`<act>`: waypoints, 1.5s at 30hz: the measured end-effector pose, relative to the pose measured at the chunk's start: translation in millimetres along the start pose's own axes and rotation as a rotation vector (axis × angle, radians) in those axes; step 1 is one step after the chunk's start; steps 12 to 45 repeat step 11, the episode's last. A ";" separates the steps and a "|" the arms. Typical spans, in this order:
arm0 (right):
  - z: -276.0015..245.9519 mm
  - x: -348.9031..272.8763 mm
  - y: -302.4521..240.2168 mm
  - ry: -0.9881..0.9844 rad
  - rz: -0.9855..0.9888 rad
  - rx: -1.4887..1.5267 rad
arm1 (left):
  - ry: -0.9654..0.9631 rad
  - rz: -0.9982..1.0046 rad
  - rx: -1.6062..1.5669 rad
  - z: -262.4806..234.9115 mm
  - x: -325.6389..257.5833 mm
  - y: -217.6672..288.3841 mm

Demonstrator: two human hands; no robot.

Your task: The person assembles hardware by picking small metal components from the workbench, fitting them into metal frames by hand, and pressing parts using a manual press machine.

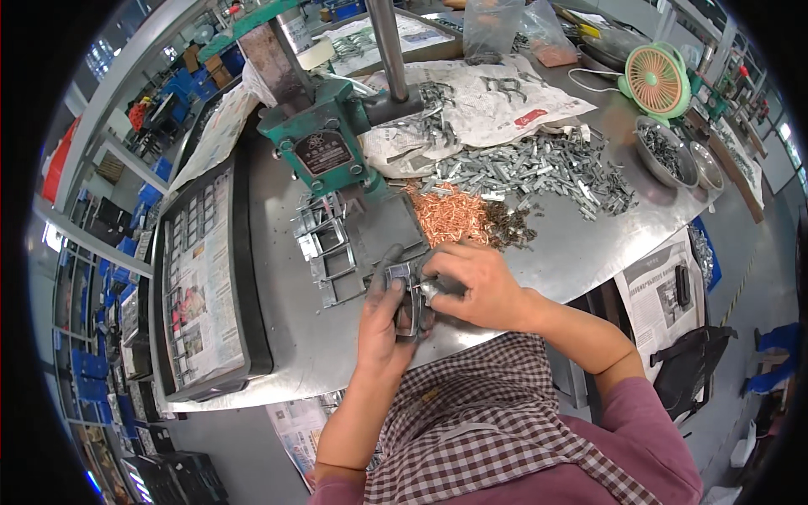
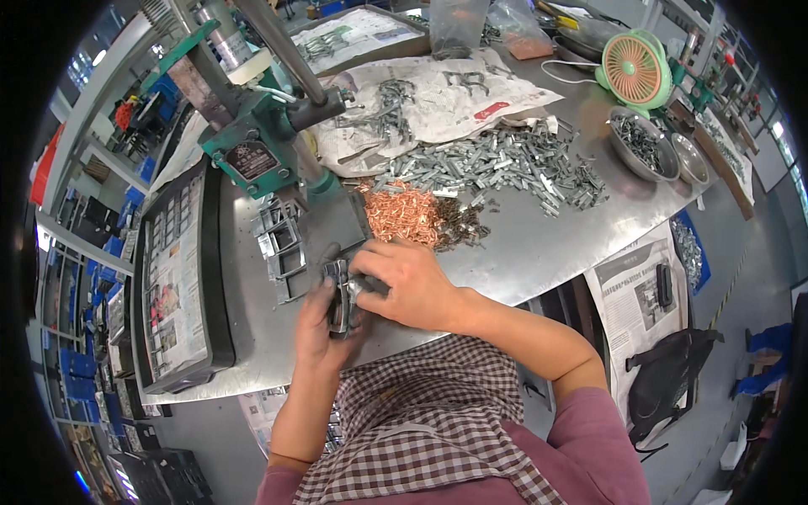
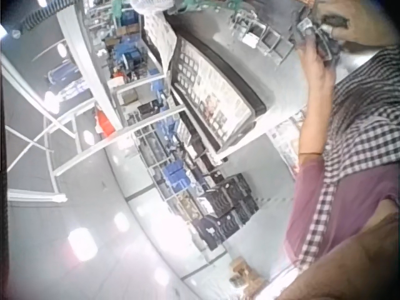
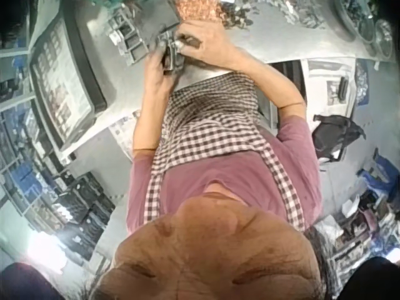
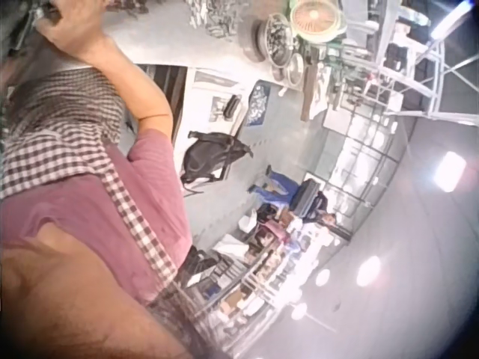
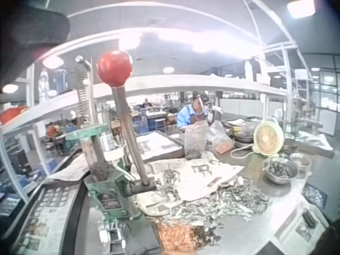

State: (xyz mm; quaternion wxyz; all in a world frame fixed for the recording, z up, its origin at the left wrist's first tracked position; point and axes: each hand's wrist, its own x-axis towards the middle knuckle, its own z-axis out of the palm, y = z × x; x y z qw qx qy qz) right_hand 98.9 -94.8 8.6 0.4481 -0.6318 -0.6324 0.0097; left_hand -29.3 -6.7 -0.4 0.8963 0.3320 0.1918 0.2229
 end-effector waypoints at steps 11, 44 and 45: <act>-1.3 -2.3 -1.4 -0.082 -0.074 -0.055 | 0.032 0.187 0.448 4.5 -6.6 6.1; -1.3 -2.3 -1.4 -0.082 -0.074 -0.055 | 0.032 0.187 0.448 4.5 -6.6 6.1; -1.3 -2.3 -1.4 -0.082 -0.074 -0.055 | 0.032 0.187 0.448 4.5 -6.6 6.1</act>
